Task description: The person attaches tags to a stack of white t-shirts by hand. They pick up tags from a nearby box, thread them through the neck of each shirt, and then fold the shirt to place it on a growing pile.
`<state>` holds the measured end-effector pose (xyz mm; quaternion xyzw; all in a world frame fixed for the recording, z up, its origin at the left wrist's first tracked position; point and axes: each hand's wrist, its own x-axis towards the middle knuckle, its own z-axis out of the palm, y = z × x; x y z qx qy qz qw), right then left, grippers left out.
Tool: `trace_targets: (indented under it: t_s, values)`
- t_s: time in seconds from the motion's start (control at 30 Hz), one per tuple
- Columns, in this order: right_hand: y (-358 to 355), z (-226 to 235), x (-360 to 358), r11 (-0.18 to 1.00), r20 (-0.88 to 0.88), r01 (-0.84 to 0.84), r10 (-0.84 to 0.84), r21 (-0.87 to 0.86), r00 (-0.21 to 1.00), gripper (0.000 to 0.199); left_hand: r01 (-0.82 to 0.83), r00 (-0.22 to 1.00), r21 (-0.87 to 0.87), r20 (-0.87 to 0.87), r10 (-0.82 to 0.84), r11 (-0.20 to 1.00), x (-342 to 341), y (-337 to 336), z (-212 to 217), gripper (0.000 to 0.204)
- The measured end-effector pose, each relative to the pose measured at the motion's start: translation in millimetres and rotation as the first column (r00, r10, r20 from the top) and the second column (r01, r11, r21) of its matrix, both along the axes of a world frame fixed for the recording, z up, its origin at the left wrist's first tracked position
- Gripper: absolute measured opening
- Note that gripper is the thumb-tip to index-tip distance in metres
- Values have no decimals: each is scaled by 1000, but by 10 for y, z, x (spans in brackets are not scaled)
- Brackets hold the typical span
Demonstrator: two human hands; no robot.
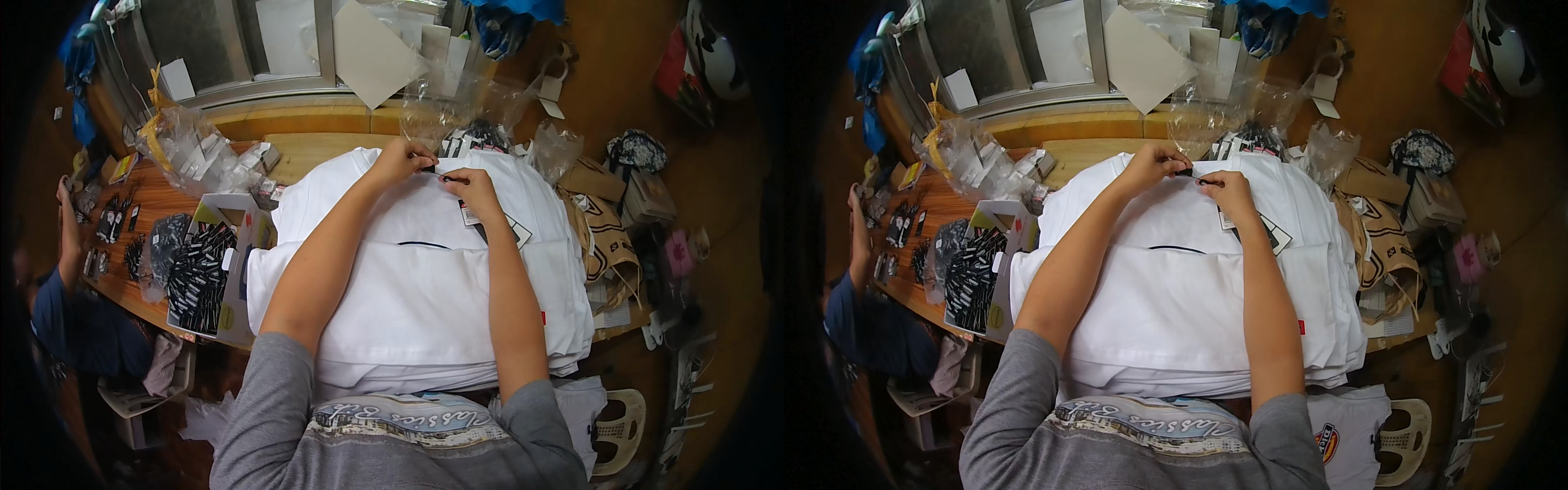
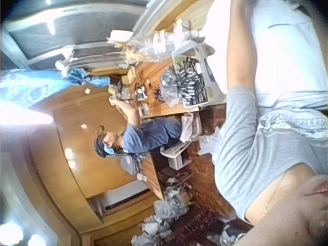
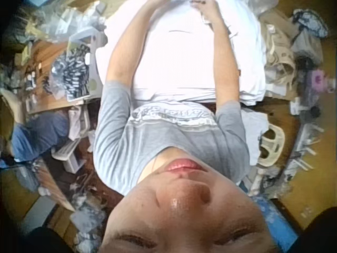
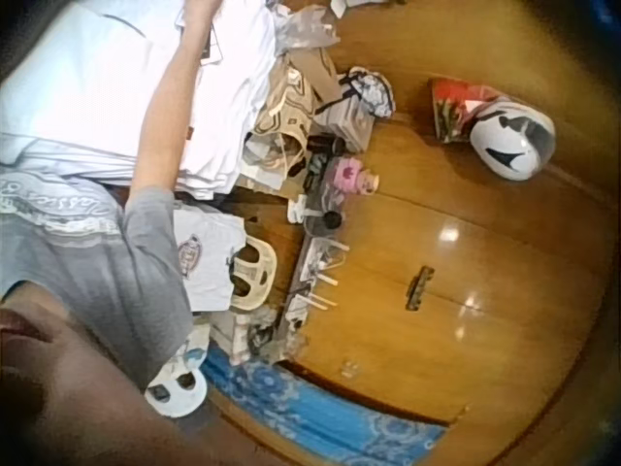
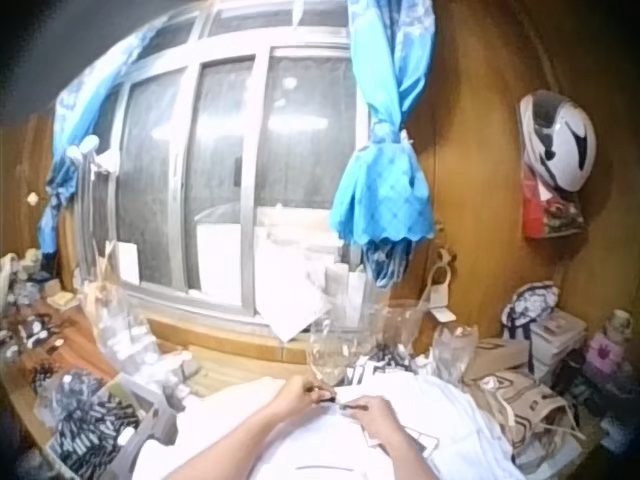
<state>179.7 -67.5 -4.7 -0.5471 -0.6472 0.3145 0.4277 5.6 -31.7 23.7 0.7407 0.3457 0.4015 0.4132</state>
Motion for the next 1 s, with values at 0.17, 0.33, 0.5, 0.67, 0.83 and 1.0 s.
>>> trace_targets:
  t_s: [0.17,0.33,0.5,0.67,0.83,1.0]
  values:
    - [-27,80,-13,993,-235,-109,95,-48,967,20,67,983,272,-183,-17,960,66,-53,5,15]
    - [-10,82,-13,995,-237,-81,64,-62,969,19,0,992,209,-123,27,978,81,-108,27,20]
    - [-29,112,-41,996,-238,-72,60,-45,969,18,-13,989,255,-138,50,967,82,-114,24,21]
    - [-6,87,-23,996,-182,-59,47,-64,982,18,-5,987,273,-152,48,962,100,-110,15,21]
    - [-13,73,-41,998,-163,-60,54,-30,985,18,0,981,279,-184,54,960,129,-115,-16,23]
    - [-30,102,-56,1000,-90,-9,10,8,996,16,-8,985,261,-165,52,965,135,-121,-17,21]
